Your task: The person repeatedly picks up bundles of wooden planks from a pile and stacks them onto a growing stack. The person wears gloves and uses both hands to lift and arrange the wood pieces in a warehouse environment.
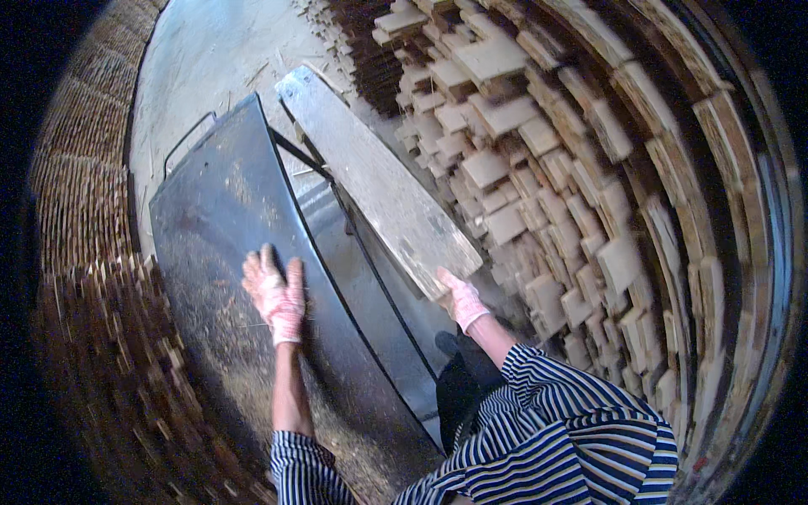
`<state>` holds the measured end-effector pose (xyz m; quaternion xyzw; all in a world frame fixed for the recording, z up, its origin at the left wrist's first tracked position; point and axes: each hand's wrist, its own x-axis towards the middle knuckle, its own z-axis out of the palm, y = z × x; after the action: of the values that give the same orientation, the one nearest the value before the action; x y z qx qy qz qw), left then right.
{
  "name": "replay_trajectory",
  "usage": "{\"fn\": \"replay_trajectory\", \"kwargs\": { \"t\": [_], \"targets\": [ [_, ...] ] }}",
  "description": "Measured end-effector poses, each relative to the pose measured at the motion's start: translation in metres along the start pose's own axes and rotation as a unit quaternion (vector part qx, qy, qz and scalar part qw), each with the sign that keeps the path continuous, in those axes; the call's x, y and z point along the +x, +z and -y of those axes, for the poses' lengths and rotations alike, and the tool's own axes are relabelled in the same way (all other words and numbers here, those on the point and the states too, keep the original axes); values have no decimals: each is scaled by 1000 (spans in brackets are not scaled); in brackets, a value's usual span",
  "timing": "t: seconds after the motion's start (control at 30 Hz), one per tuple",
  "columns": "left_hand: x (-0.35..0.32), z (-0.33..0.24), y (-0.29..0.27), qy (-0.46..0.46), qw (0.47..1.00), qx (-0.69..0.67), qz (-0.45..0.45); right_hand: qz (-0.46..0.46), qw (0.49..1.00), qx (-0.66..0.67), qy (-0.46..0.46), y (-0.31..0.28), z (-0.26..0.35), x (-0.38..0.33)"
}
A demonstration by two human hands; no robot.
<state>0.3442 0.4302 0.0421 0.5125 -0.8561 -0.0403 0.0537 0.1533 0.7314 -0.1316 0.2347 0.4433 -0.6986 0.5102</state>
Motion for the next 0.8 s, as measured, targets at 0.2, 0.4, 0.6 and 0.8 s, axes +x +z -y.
{"fn": "replay_trajectory", "kwargs": {
  "t": [0.2, 0.4, 0.6, 0.8],
  "targets": [
    [-189, -137, -36, 112, 884, -452, 48, 34, 998, 41, 22, 8, -18, -94],
    [-306, -183, 32, -520, 694, -457, 197, 13, 995, 59, 73, -54, -43, -125],
    [-324, -164, 124, -542, 289, -769, 178, 15, 986, -15, 165, -74, -88, -124],
    [-311, -162, 133, -509, 276, -814, 55, 98, 704, -699, -82, 44, 44, -149]
  ]
}}
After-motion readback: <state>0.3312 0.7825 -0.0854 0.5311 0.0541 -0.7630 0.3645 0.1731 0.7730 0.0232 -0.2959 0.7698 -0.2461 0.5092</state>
